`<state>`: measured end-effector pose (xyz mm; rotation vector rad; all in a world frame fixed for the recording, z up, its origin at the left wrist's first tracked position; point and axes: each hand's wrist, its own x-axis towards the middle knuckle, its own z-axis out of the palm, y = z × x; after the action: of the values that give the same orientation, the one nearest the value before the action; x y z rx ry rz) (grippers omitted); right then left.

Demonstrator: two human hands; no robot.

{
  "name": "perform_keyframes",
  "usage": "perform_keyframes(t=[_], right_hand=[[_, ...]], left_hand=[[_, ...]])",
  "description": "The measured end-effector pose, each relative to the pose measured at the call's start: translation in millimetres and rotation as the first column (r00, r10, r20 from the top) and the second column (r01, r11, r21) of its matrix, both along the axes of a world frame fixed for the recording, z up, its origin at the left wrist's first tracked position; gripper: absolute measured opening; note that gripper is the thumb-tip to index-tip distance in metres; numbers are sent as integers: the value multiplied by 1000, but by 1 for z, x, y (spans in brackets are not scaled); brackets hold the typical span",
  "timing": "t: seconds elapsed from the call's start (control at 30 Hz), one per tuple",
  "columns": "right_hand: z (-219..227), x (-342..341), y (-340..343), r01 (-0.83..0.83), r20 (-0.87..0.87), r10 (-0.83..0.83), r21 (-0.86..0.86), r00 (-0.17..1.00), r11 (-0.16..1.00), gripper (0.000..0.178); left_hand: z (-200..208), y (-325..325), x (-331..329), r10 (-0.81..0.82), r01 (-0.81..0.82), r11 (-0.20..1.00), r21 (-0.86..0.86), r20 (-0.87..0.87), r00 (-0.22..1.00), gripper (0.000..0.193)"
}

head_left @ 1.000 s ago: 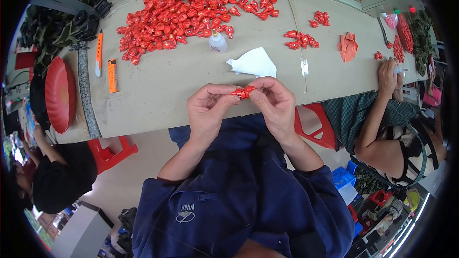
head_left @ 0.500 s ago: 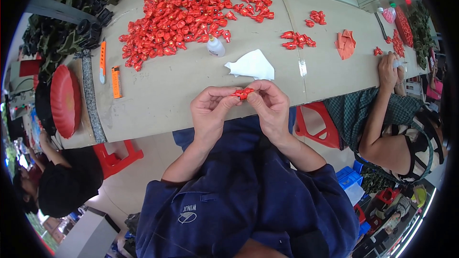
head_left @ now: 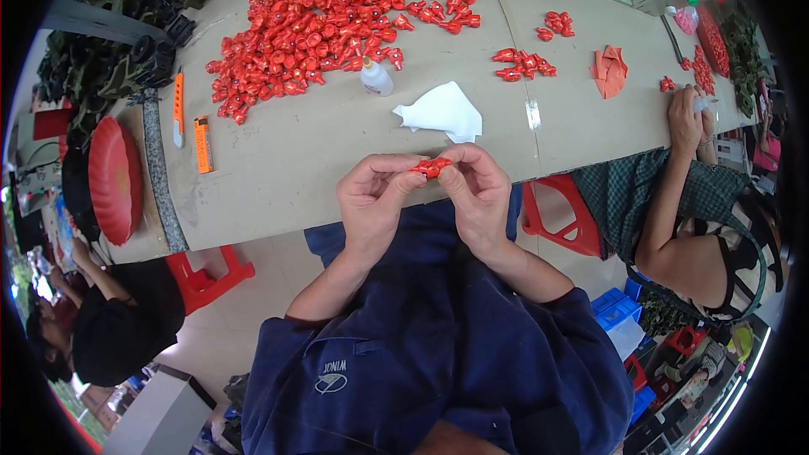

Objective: The person assembles small red plastic toy parts by hand, applying liquid glue from a glue bottle to join the components.

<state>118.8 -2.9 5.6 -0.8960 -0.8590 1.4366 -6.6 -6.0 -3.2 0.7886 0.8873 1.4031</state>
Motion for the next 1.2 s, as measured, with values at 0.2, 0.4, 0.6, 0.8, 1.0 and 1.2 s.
perform_keyframes(t=[0.2, 0.4, 0.6, 0.8, 1.0, 1.2], right_hand=[[0, 0, -1, -4, -26, 4, -4, 1000, 1000, 11], [-4, 1, -3, 14, 91, -23, 95, 996, 995, 11], [-4, 1, -4, 29, 149, -62, 215, 987, 976, 12], [-6, 0, -3, 25, 95, -40, 158, 995, 987, 11], [-6, 0, -3, 13, 52, -20, 131, 998, 991, 11], [-3, 0, -2, 2, 35, -6, 99, 999, 995, 11]], left_hand=[[2, -1, -2, -8, 8, 1000, -17, -12, 1000, 11], [-1, -1, -6, -45, 45, 996, 83, -1, 999, 11], [3, 0, -9, -90, 91, 993, 72, -8, 996, 9], [2, 0, -7, -57, 57, 997, 53, -7, 998, 10], [1, 0, -8, -57, 57, 998, 16, -34, 998, 10], [2, 0, -7, -45, 44, 999, -4, -31, 999, 12]])
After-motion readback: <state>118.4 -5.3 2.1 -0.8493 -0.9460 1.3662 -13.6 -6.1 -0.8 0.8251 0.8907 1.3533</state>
